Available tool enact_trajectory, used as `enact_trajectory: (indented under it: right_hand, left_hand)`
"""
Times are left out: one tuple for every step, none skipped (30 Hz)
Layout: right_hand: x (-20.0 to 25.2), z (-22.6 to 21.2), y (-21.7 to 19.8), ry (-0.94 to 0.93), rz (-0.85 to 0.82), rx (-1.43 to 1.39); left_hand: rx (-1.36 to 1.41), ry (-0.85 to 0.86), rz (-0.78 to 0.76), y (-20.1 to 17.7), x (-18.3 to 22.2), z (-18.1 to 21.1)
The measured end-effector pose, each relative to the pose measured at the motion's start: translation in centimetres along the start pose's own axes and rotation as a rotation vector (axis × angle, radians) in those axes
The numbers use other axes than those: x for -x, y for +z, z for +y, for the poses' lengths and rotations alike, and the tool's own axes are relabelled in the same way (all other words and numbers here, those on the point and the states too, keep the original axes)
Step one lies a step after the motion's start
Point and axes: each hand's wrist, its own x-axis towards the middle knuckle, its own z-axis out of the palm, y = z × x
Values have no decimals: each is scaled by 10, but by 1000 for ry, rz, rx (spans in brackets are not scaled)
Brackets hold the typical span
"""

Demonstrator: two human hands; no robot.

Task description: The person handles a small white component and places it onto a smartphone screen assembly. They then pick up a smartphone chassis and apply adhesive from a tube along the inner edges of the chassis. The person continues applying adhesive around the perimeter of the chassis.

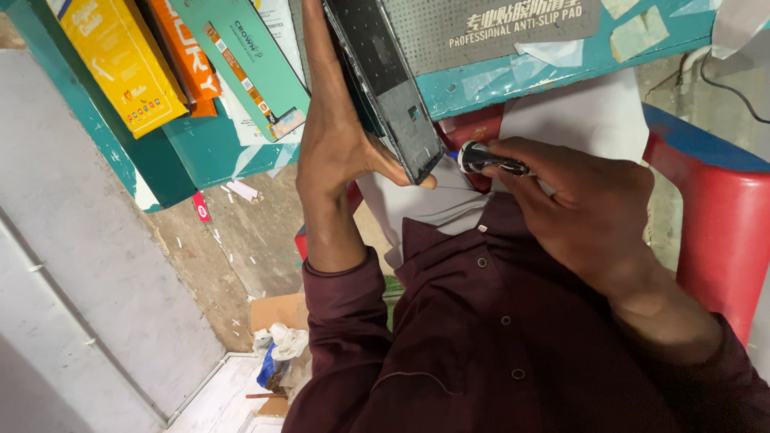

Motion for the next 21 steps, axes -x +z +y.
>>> enact_trajectory:
  right_hand:
    - [0,2,-1,16,-19,25]
    - [0,4,-2,33,-39,51]
    - [0,7,-3,47,-57,77]
    - [1,9,-6,139,-54,26]
    - [3,13,-10,229,-52,-25]
    - [5,16,-12,318,-51,-77]
    - [8,20,-13,356,7,-262]
    - [12,25,-11,392,66,-448]
    - [15,29,-6,433,97,-636]
    - [19,33,-2,473,137,-822]
    - [21,37,3,519,144,-1009]
    - [24,41,8,564,149,-1196]
    - [27,44,13,550,119,-1300]
    - [32,45,18,536,86,-1404]
    - [37,46,23,521,48,-1507]
    - [42,48,28,525,24,-1547]
    - [44,51,32,525,-6,-1585]
    - [46,55,35,525,-37,-1622]
    - [48,58,38,523,-49,-1685]
    - [47,62,38,521,-62,-1748]
    - [45,64,37,521,-70,-1809]
  left_hand:
    - [-15,13,2,0,0,0]
    - [-14,20,2,0,0,-1]
    - [-5,21,1,0,0,-1]
    - [4,22,0,0,-1,-2]
    - [20,15,-1,1,0,-1]
    - [27,8,1,0,0,0]
    - [35,4,5,0,-1,0]
    - [34,1,13,0,-1,1]
    - [59,-10,22,1,-1,2]
    - [84,-20,31,1,-1,3]
    - [136,-40,44,3,1,4]
    - [144,-25,110,6,3,5]
    - [149,-6,175,9,4,5]
    - [111,46,294,16,5,6]
    - [105,79,404,22,5,8]
    - [95,111,515,28,4,10]
    - [118,133,619,37,1,14]
    - [108,152,683,40,0,17]
    - [96,171,746,43,-2,21]
    - [51,184,770,43,-3,25]
    - [37,198,797,42,-4,27]
